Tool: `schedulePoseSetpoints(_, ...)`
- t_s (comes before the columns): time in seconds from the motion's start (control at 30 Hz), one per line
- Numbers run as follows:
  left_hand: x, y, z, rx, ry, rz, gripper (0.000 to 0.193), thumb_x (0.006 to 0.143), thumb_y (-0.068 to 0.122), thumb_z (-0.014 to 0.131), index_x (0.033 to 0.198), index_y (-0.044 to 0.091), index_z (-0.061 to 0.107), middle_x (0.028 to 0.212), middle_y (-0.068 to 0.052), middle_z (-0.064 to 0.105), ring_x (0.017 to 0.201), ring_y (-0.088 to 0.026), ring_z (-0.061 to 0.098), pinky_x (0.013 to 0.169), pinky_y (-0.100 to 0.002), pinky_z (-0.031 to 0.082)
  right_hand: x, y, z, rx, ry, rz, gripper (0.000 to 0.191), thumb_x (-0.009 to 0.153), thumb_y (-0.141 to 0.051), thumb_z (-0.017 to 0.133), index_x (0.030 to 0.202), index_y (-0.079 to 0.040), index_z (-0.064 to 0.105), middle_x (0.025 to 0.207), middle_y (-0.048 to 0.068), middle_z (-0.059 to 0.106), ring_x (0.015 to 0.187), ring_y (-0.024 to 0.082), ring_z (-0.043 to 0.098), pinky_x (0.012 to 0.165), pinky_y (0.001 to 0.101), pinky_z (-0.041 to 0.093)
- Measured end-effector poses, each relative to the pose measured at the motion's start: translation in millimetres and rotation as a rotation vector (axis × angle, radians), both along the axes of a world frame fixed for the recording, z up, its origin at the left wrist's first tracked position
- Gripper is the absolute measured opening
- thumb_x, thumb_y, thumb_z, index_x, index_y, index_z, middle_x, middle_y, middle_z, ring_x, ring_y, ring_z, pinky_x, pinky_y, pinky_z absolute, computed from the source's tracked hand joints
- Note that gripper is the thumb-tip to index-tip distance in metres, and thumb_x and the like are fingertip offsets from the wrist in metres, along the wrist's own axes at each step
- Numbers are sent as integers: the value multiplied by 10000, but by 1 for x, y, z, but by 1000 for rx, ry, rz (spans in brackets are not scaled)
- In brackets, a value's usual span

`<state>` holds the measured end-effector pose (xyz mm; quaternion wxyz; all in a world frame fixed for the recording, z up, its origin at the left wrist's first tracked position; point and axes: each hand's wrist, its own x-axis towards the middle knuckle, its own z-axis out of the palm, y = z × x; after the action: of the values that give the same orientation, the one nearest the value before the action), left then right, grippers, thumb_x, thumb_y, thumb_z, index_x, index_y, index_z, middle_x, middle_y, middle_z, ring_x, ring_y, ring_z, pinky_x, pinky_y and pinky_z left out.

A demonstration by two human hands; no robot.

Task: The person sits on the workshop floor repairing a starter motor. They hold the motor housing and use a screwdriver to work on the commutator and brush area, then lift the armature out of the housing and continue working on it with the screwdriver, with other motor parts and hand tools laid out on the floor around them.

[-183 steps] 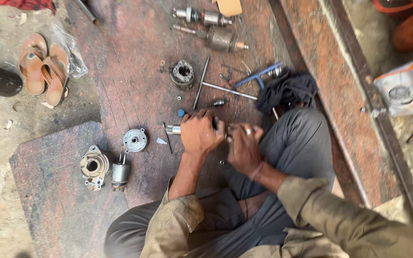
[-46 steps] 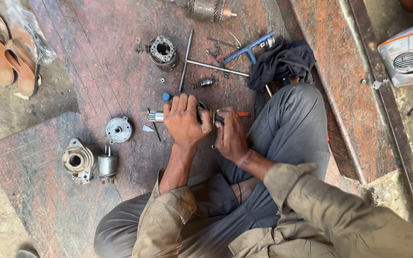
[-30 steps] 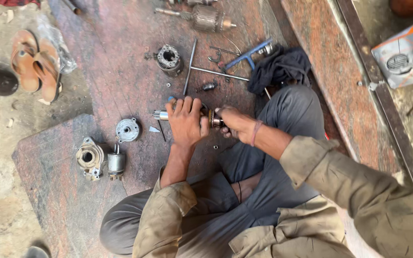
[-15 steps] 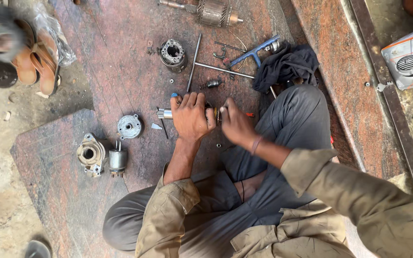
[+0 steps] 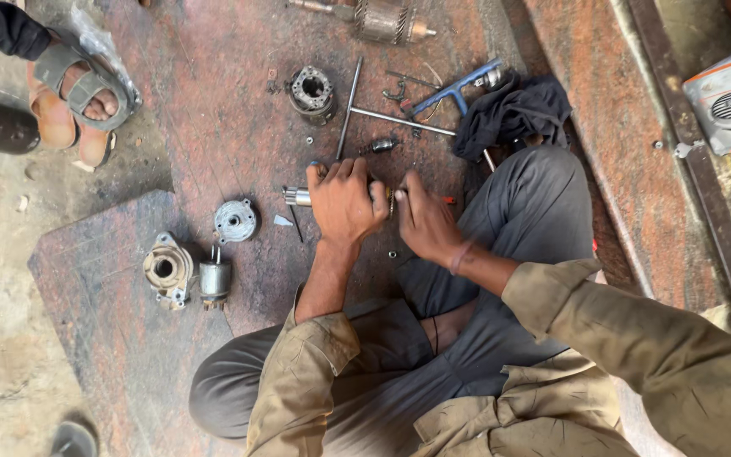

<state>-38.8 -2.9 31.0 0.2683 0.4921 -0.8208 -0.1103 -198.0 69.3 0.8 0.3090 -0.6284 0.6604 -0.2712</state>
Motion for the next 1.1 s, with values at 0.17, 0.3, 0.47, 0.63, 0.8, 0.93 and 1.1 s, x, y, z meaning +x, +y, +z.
schedulePoseSetpoints(0.17, 0, 1, 4, -40, -1, 7, 203, 794, 253, 593, 811, 53, 619, 815, -152, 676, 754, -327, 659, 879, -493, 377, -7, -30, 0, 678, -654, -289, 199, 1078, -245, 460, 1090, -60, 532, 793, 103, 581, 562, 231, 504, 549, 443, 375)
schedulePoseSetpoints(0.3, -1, -1, 2, -18, 5, 30, 214, 800, 267, 598, 818, 56, 628, 821, -149, 684, 750, -325, 658, 882, -494, 382, 1, 5, 8, -141, 4, 11, 166, 1099, -177, 478, 1079, -23, 418, 812, 181, 580, 714, 418, 591, 623, 523, 424)
schedulePoseSetpoints(0.47, 0, 0, -3, -14, 3, 24, 219, 807, 274, 604, 827, 58, 637, 821, -154, 682, 752, -332, 656, 899, -496, 390, 3, 12, -13, -215, 56, -7, 140, 1079, -183, 487, 1107, -46, 469, 825, 194, 593, 757, 435, 593, 664, 533, 429)
schedulePoseSetpoints(0.63, 0, 6, -5, -204, 60, 27, 252, 768, 277, 598, 889, 59, 632, 841, -144, 635, 808, -322, 621, 954, -520, 386, -11, -25, -39, 428, -513, -238, 203, 1070, -232, 467, 1080, -49, 554, 805, 94, 643, 686, 220, 599, 610, 443, 456)
schedulePoseSetpoints(0.8, -4, 16, -5, -219, 60, 59, 231, 761, 284, 613, 862, 80, 573, 861, -125, 551, 859, -329, 568, 858, -495, 374, -1, -19, -19, 603, -648, -372, 177, 1046, -244, 471, 1111, -92, 536, 818, 69, 592, 674, 216, 579, 566, 434, 421)
schedulePoseSetpoints(0.93, -5, 10, -5, -151, 114, 62, 217, 764, 280, 620, 816, 75, 567, 813, -124, 552, 796, -320, 562, 797, -475, 382, 19, 8, 7, -249, 59, -133, 136, 1062, -129, 494, 1155, -35, 462, 922, 192, 602, 840, 470, 648, 712, 540, 466)
schedulePoseSetpoints(1.1, -7, 2, -3, -72, 100, 81, 180, 810, 262, 614, 808, 84, 591, 817, -101, 606, 805, -305, 605, 811, -465, 395, 12, 22, 7, -500, 180, 55, 175, 1052, -97, 510, 1170, 8, 437, 957, 279, 576, 872, 502, 593, 801, 535, 465)
